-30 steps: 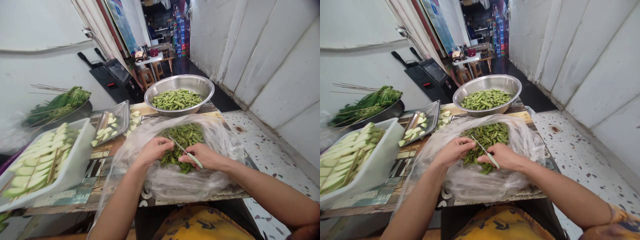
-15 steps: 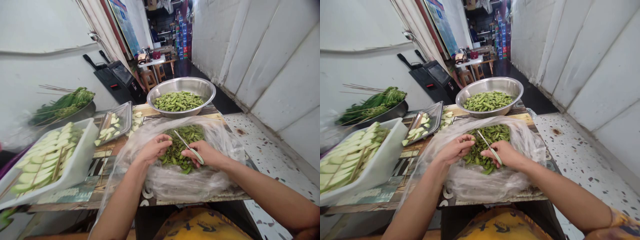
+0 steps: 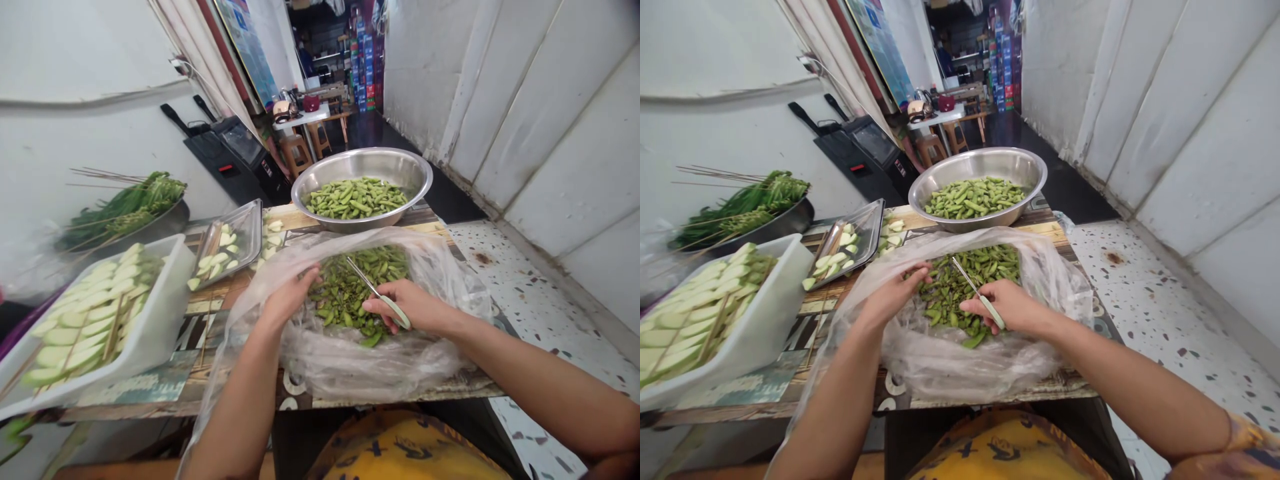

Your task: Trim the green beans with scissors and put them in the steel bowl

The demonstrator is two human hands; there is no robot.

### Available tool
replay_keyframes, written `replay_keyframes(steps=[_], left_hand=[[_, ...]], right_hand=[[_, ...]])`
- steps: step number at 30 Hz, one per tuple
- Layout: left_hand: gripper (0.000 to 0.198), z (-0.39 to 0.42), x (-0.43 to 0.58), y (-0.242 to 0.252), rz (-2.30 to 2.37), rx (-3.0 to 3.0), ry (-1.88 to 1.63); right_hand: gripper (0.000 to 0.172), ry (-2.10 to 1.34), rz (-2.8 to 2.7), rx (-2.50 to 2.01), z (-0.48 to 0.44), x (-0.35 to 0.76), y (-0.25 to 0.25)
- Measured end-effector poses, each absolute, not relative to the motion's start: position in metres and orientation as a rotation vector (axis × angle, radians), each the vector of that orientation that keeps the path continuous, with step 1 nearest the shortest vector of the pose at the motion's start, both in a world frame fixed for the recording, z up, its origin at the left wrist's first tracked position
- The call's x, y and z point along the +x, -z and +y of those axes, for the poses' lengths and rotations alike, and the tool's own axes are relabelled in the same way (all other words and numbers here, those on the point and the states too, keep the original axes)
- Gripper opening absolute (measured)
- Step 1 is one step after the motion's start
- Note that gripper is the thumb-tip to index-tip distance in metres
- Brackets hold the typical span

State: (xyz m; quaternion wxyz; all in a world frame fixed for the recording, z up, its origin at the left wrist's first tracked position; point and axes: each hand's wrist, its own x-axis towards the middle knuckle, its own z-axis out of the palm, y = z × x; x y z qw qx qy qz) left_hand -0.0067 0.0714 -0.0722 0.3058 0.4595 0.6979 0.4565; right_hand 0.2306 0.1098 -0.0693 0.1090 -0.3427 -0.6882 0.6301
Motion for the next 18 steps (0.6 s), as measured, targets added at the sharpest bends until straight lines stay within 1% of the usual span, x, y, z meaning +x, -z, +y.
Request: replay_keyframes(steps=[3,5,9,14,18], left_hand=[[0.022,0.072,-0.017,0.074,2.039,1.542,-1.010],[0.026,0.071,-0.022,0.075,2.070,1.658,-0.861],[0.024,0.069,-0.027,0.077,2.063,1.745,-0.659],[0.025,0.068,-0.019,0.078,2.125,1.744,-0.577],[0.032,0.067,-0.009,0.071,2.282,1.672,-0.665]], right_hand=[[0.038,-1.851,-2.028,-1.011,0.109,0.231,0.070],[0.037,-1.852,-2.032,-1.007,0.109,0.231,0.071],[0.037,-1.860,-2.043,-0.977,0.109,0.230,0.073],[0.037,-1.854,-2.078,-0.970,0.109,0.230,0.075],[0.038,-1.832,-2.106,-0.982,0.109,0.230,0.074]])
